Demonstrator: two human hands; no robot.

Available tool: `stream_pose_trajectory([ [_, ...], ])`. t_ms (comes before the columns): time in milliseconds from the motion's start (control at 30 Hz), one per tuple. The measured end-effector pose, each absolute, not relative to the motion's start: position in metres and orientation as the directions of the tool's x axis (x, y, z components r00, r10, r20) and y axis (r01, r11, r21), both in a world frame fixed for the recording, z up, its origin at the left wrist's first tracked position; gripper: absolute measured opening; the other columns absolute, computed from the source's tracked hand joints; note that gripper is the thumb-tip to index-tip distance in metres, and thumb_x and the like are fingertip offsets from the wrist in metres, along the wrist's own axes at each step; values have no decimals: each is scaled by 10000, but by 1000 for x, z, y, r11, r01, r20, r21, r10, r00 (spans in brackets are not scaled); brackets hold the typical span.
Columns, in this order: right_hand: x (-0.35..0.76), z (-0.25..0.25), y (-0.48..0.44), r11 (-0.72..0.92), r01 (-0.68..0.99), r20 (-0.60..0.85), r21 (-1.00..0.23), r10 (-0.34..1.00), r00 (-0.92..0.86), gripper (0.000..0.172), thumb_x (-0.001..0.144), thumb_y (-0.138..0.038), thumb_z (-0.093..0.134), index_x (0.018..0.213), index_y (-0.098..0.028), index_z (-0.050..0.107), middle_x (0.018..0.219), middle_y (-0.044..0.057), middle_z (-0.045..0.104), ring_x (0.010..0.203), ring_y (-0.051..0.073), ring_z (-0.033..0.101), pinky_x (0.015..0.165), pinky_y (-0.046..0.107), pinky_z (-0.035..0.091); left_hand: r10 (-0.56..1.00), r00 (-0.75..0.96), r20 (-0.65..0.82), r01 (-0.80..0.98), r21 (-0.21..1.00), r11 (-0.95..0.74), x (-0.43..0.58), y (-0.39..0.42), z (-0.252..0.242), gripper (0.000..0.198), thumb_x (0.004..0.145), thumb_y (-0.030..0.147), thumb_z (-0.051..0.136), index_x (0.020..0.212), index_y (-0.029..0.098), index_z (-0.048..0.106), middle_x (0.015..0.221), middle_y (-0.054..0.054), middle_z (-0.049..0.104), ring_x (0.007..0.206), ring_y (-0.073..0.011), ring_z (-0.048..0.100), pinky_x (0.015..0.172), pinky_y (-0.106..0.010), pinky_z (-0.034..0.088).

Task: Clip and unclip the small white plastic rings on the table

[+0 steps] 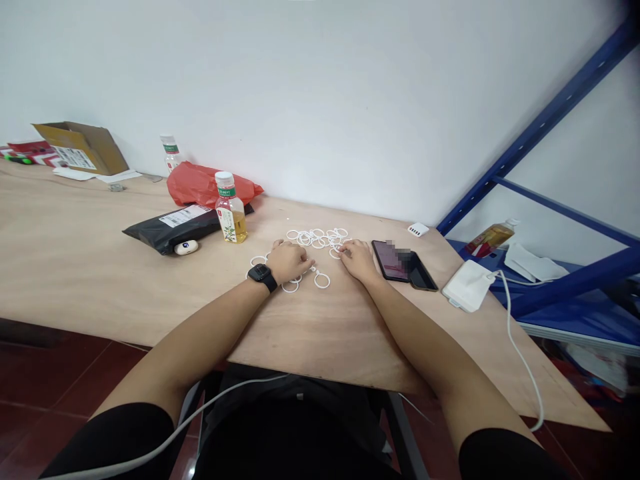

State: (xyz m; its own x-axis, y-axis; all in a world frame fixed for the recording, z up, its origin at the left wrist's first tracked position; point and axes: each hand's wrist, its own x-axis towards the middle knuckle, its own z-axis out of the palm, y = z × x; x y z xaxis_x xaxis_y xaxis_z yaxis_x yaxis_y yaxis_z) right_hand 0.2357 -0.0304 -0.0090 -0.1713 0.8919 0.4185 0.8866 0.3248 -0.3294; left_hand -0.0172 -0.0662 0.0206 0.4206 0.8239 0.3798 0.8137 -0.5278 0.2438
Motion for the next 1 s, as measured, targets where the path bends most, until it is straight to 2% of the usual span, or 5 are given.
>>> stream_pose_trajectory([
  [167,231,2,-38,429,825,554,-367,814,-176,165,877,-280,570,941,-227,713,1128,85,619,1086,258,513,984,434,382,806,392,444,764,330,-554,-17,-66,21,294,897,435,550,1024,216,699,1055,-72,729,1031,-254,632,999,-460,369],
  [300,217,12,-53,612,728,611,-311,715,-341,201,926,-303,524,977,-251,711,1169,84,597,1137,250,506,1007,442,390,775,361,519,705,392,-591,-18,-63,20,351,957,379,487,1230,200,616,1096,-69,720,1040,-228,638,966,-414,417],
  [500,198,14,-66,725,630,594,-278,645,-480,215,943,-326,505,968,-274,712,1143,77,621,1132,247,523,1003,460,402,712,404,575,625,395,-673,-17,-62,20,278,952,369,515,1113,223,689,1071,-63,733,955,-204,656,908,-380,461],
  [800,221,6,-45,571,734,586,-369,755,-293,228,899,-336,556,1049,-235,695,1098,84,638,1100,250,542,999,424,410,715,369,593,629,407,-662,-18,-67,32,262,937,386,526,934,207,717,888,-47,736,835,-183,649,851,-366,456],
  [1000,240,-7,-26,325,871,430,-369,890,-150,241,877,-325,560,1039,-213,700,1089,93,645,1054,257,550,953,411,403,701,426,572,619,381,-687,-15,-72,38,271,938,376,504,894,214,717,846,-40,734,818,-190,637,877,-380,439],
])
